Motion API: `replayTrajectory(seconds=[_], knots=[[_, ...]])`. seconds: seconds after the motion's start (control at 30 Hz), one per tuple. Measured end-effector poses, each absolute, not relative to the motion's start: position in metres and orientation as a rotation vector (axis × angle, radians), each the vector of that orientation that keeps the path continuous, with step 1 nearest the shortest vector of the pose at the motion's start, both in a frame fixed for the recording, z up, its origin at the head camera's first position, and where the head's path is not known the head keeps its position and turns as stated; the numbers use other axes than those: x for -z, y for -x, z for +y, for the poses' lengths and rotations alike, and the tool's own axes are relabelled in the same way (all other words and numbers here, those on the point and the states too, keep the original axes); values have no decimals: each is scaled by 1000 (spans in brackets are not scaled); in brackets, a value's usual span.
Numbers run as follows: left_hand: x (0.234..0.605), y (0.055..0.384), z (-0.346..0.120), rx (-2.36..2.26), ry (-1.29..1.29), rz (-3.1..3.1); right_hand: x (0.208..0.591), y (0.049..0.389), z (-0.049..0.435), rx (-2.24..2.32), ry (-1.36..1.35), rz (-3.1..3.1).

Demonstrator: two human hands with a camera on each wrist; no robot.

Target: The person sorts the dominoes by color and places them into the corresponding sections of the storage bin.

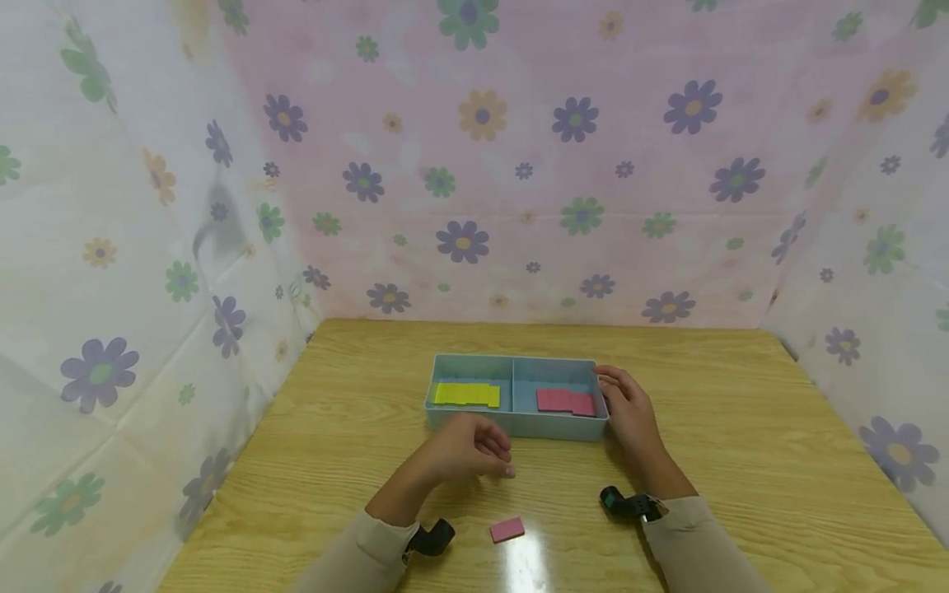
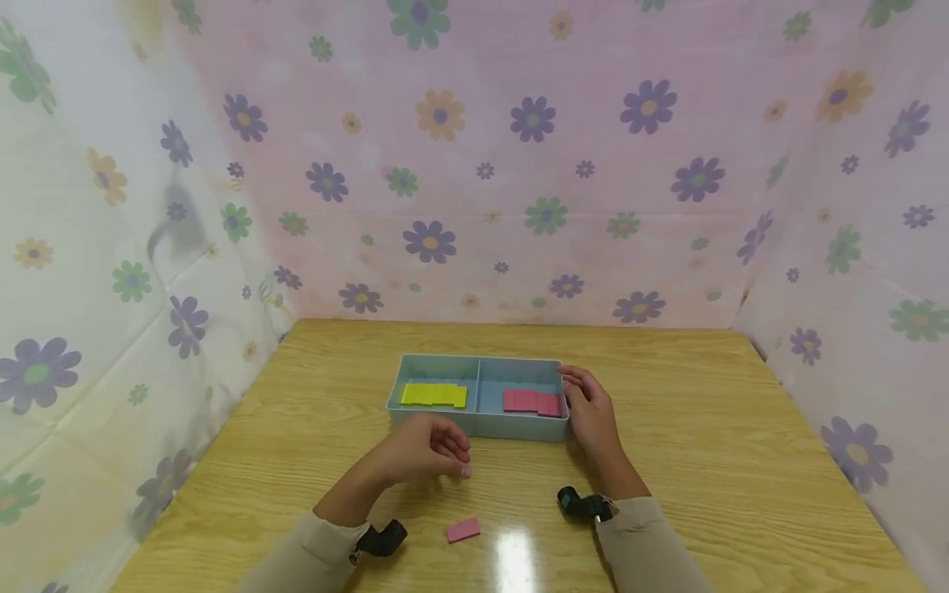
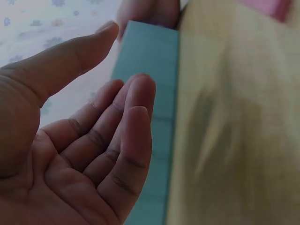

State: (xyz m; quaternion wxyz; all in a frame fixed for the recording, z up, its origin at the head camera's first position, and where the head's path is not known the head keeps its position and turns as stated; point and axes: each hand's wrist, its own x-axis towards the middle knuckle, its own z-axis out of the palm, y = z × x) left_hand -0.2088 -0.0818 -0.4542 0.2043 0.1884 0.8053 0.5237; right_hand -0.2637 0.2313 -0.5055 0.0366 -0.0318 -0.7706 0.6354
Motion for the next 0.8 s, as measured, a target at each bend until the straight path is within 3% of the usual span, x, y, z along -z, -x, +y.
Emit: replayTrajectory(seconds=[0.33,0.8], knots=[[478,189,-82,-1465,-515,2164,506,264,233,-1945,101,-2367],[483,177,-76,-1357,-556,2232,509,266,233,-1919,111,-2378]])
